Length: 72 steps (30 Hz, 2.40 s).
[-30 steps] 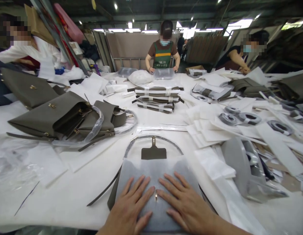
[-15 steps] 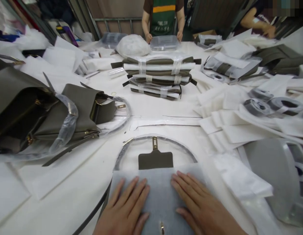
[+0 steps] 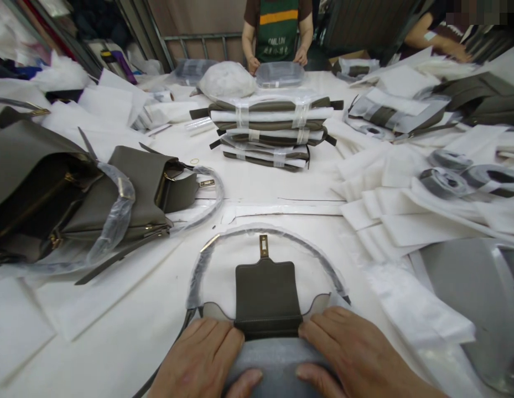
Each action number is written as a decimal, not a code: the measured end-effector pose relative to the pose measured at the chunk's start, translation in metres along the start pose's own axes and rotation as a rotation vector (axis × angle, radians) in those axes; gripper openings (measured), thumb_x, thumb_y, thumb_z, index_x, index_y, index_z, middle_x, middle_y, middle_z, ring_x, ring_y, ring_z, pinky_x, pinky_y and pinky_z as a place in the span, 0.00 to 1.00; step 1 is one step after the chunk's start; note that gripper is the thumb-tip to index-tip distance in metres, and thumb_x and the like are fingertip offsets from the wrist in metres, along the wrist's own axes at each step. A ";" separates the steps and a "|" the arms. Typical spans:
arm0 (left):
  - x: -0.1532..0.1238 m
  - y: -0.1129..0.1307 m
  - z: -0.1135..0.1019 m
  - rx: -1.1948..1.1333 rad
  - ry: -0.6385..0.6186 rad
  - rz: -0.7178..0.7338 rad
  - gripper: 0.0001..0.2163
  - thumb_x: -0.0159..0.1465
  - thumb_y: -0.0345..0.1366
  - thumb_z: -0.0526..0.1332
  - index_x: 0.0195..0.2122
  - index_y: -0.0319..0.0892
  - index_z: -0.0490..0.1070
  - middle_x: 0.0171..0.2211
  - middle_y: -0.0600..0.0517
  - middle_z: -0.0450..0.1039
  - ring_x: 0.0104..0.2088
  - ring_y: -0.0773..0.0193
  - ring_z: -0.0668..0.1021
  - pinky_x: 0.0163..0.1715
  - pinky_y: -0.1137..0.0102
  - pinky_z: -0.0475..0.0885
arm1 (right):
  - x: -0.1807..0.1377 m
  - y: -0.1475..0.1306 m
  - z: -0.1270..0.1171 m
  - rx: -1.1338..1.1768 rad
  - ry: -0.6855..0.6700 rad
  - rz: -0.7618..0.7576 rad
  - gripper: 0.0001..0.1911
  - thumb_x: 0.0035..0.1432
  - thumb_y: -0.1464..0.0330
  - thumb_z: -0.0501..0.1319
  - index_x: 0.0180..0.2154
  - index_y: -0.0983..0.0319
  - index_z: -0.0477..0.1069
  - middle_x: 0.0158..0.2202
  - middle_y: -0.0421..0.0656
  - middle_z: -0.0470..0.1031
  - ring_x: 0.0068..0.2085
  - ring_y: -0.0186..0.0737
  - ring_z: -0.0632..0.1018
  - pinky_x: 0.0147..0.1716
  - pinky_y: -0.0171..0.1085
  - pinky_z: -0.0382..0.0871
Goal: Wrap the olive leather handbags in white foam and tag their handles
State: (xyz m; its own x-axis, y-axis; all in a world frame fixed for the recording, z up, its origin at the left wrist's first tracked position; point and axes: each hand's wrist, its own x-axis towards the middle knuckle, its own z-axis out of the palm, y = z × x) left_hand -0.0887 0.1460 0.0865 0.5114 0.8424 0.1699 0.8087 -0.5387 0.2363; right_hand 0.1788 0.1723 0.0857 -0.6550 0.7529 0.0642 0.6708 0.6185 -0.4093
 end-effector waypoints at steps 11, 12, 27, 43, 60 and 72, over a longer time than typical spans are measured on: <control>0.005 -0.004 0.034 0.181 0.053 0.059 0.18 0.73 0.47 0.46 0.48 0.44 0.72 0.41 0.49 0.79 0.37 0.60 0.80 0.39 0.63 0.75 | 0.019 0.012 0.042 -0.367 -0.074 0.019 0.22 0.61 0.48 0.59 0.41 0.60 0.67 0.22 0.40 0.75 0.22 0.45 0.76 0.23 0.40 0.54; 0.002 -0.003 0.034 0.226 0.078 0.115 0.16 0.73 0.44 0.49 0.50 0.46 0.72 0.46 0.49 0.79 0.42 0.59 0.80 0.43 0.63 0.75 | 0.018 0.012 0.043 -0.370 -0.071 0.020 0.22 0.61 0.48 0.59 0.42 0.60 0.67 0.22 0.41 0.75 0.23 0.45 0.76 0.23 0.40 0.54; -0.036 0.018 0.038 0.169 -0.069 0.368 0.32 0.66 0.55 0.56 0.67 0.42 0.56 0.66 0.46 0.60 0.66 0.54 0.63 0.67 0.56 0.50 | 0.027 0.009 0.015 -0.076 -0.211 0.188 0.16 0.63 0.54 0.60 0.42 0.59 0.70 0.29 0.43 0.79 0.31 0.47 0.80 0.27 0.37 0.61; -0.040 0.029 0.023 -0.126 -0.130 0.247 0.30 0.67 0.52 0.57 0.66 0.46 0.57 0.66 0.43 0.59 0.66 0.50 0.62 0.66 0.48 0.52 | 0.040 -0.017 -0.007 0.544 0.210 -0.028 0.14 0.64 0.64 0.59 0.48 0.55 0.78 0.49 0.39 0.80 0.51 0.44 0.79 0.55 0.42 0.71; -0.063 0.035 0.029 -0.030 0.256 0.344 0.12 0.69 0.38 0.58 0.52 0.45 0.72 0.47 0.49 0.78 0.47 0.61 0.80 0.48 0.66 0.75 | -0.028 -0.019 0.058 0.184 0.154 -0.437 0.19 0.65 0.75 0.55 0.54 0.58 0.75 0.55 0.47 0.76 0.55 0.42 0.77 0.57 0.43 0.71; -0.096 0.070 0.049 -0.014 0.231 0.194 0.20 0.70 0.39 0.55 0.62 0.44 0.63 0.56 0.45 0.72 0.55 0.56 0.76 0.55 0.62 0.73 | -0.009 -0.033 0.040 -0.117 0.049 -0.518 0.08 0.66 0.70 0.59 0.39 0.61 0.77 0.44 0.43 0.79 0.44 0.38 0.74 0.44 0.35 0.69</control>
State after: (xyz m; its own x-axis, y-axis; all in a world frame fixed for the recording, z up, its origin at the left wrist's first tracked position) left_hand -0.0663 0.0283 0.0398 0.5752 0.6983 0.4262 0.6975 -0.6908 0.1905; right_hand 0.1488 0.1363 0.0625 -0.8956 0.3502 0.2743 0.3000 0.9308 -0.2088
